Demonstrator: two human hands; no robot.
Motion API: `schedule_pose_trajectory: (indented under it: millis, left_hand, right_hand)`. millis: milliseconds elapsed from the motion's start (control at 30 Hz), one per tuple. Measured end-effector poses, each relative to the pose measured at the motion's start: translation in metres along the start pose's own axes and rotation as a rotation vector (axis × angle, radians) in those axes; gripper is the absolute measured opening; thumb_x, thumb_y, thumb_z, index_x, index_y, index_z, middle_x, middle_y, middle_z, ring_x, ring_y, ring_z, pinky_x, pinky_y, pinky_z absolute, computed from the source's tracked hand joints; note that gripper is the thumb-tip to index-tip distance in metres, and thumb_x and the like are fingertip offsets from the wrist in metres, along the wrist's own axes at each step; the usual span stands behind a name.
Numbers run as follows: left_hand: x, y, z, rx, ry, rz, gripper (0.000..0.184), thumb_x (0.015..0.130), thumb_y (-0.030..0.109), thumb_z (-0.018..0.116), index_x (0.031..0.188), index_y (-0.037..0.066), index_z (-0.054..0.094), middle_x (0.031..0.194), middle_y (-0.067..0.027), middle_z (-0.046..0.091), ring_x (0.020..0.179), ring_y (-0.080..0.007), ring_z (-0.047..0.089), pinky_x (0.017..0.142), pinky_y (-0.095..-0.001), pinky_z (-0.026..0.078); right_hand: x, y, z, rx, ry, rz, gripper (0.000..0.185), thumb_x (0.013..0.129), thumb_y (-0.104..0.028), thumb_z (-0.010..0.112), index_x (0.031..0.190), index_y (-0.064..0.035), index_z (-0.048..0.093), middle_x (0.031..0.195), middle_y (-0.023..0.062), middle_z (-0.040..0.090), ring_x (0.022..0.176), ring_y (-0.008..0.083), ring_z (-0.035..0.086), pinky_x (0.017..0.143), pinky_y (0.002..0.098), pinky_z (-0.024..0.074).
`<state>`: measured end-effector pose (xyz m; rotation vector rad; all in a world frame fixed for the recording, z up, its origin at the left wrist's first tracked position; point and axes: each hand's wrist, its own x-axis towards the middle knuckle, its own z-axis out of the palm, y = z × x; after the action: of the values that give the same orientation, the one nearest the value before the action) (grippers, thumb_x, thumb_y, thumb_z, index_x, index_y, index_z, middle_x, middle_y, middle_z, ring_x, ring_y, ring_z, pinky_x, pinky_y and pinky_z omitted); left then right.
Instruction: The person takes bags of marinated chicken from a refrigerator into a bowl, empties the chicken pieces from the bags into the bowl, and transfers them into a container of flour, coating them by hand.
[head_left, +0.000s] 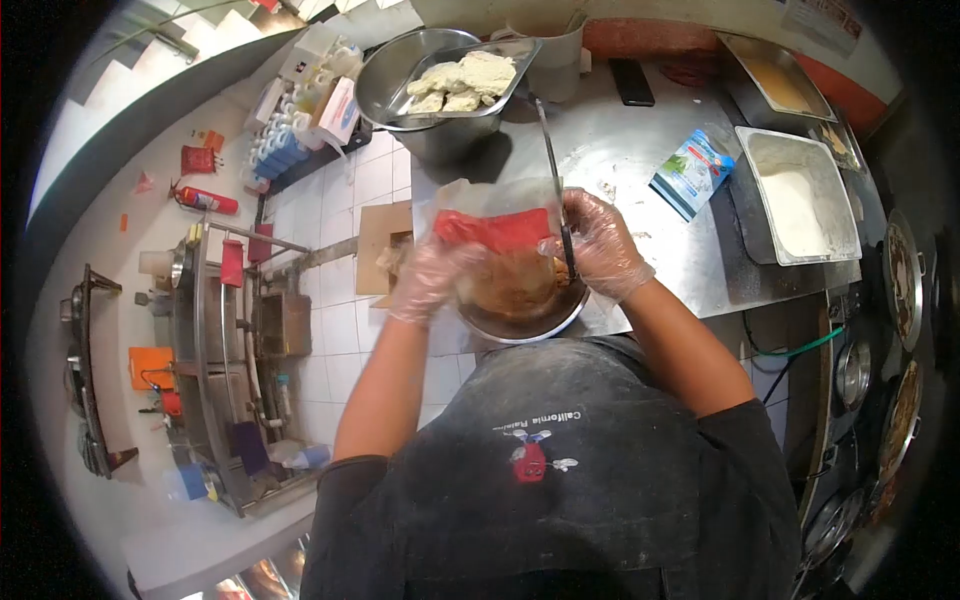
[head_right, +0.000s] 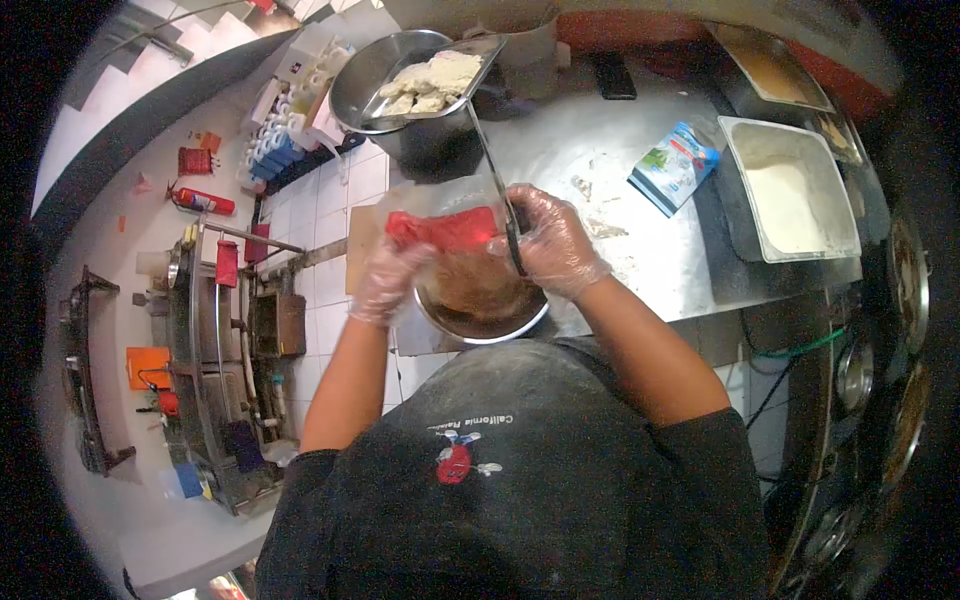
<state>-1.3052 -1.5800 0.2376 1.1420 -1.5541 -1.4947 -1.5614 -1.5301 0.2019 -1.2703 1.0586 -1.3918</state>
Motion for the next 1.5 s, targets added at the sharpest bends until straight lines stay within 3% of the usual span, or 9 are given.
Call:
schedule_pose_trajectory:
  millis: [300, 500, 667, 900, 933, 1067, 1233, 1400, 1500]
  left_hand:
    - [-0.011, 0.002, 0.004, 0.228, -0.196, 0.173, 0.020, 0.091, 0.006, 0.073, 0.111, 0.001, 0.074, 0.098, -0.0041, 0.076, 0.090, -0.0124, 0.067, 0.085, -0.0307, 0.054]
    - [-0.025, 0.001, 0.003, 0.273, 0.151, -0.021, 0.017, 0.093, 0.015, 0.076, 0.102, 0.001, 0.076, 0.091, -0.0068, 0.077, 0.085, -0.0129, 0.067, 0.080, -0.0308, 0.054]
    - [-0.014, -0.021, -0.016, 0.382, -0.005, 0.331, 0.017, 0.096, 0.017, 0.074, 0.097, 0.000, 0.075, 0.089, -0.0098, 0.075, 0.079, -0.0167, 0.067, 0.077, -0.0324, 0.054]
    - [-0.021, 0.019, -0.012, 0.791, 0.094, 0.613, 0.013, 0.098, 0.006, 0.066, 0.106, 0.001, 0.076, 0.098, -0.0132, 0.072, 0.086, -0.0244, 0.069, 0.078, -0.0350, 0.054]
    - [-0.022, 0.019, -0.017, 0.660, 0.040, 0.476, 0.017, 0.098, 0.006, 0.067, 0.112, 0.003, 0.075, 0.108, -0.0127, 0.071, 0.091, -0.0242, 0.068, 0.081, -0.0343, 0.054]
    - [-0.021, 0.028, -0.019, 0.163, 0.014, 0.243, 0.031, 0.096, 0.010, 0.073, 0.127, 0.005, 0.070, 0.119, -0.0095, 0.070, 0.099, -0.0212, 0.068, 0.087, -0.0323, 0.054]
    - [-0.025, 0.141, 0.036, 1.152, -0.127, 0.615, 0.033, 0.090, 0.025, 0.076, 0.119, 0.009, 0.073, 0.095, -0.0119, 0.074, 0.091, -0.0287, 0.072, 0.083, -0.0386, 0.056]
    - [0.018, 0.119, 0.042, 1.267, -0.322, 0.750, 0.016, 0.086, 0.027, 0.074, 0.094, 0.012, 0.074, 0.083, -0.0125, 0.072, 0.081, -0.0328, 0.072, 0.073, -0.0455, 0.055]
    - [0.023, 0.123, 0.038, 1.195, -0.333, 0.767, 0.010, 0.083, 0.021, 0.077, 0.090, 0.013, 0.075, 0.079, -0.0114, 0.070, 0.076, -0.0329, 0.071, 0.068, -0.0458, 0.054]
  right_hand:
    - [-0.009, -0.017, 0.014, -0.246, -0.198, -0.109, 0.038, 0.083, -0.003, 0.082, 0.118, -0.0002, 0.067, 0.100, 0.0086, 0.072, 0.094, 0.0129, 0.067, 0.083, 0.0296, 0.0548]
    - [-0.006, -0.026, 0.004, 0.015, -0.043, 0.119, 0.038, 0.086, -0.006, 0.083, 0.118, -0.0010, 0.063, 0.093, 0.0006, 0.066, 0.091, 0.0103, 0.064, 0.080, 0.0302, 0.0548]
    - [-0.011, -0.019, 0.002, -0.129, -0.108, 0.139, 0.035, 0.085, -0.005, 0.082, 0.115, -0.0021, 0.064, 0.094, 0.0022, 0.068, 0.089, 0.0117, 0.064, 0.080, 0.0307, 0.0539]
    - [-0.016, -0.039, 0.009, -0.494, -0.064, -0.044, 0.022, 0.084, 0.001, 0.076, 0.101, -0.0048, 0.064, 0.087, 0.0035, 0.065, 0.081, 0.0149, 0.063, 0.079, 0.0332, 0.0544]
    - [-0.008, -0.025, 0.002, -0.054, 0.034, 0.251, 0.026, 0.082, 0.001, 0.078, 0.104, -0.0038, 0.065, 0.095, 0.0086, 0.071, 0.087, 0.0171, 0.067, 0.083, 0.0350, 0.0546]
    - [-0.020, -0.036, 0.003, -0.218, -0.280, -0.015, 0.036, 0.081, -0.004, 0.083, 0.113, -0.0062, 0.068, 0.099, 0.0032, 0.071, 0.093, 0.0130, 0.067, 0.085, 0.0325, 0.0547]
    - [-0.016, -0.055, -0.015, 0.284, -0.236, 0.295, 0.054, 0.085, -0.013, 0.086, 0.131, -0.0064, 0.060, 0.113, 0.0010, 0.066, 0.101, 0.0120, 0.064, 0.089, 0.0295, 0.0524]
    - [-0.010, -0.078, -0.099, -0.817, -0.284, -0.318, 0.079, 0.076, -0.046, 0.091, 0.136, -0.0071, 0.056, 0.117, 0.0136, 0.068, 0.101, 0.0271, 0.067, 0.089, 0.0415, 0.0541]
    - [-0.027, -0.090, -0.131, -1.036, -0.486, -0.076, 0.086, 0.069, -0.063, 0.087, 0.131, -0.0088, 0.063, 0.113, 0.0205, 0.070, 0.104, 0.0400, 0.067, 0.093, 0.0499, 0.0511]
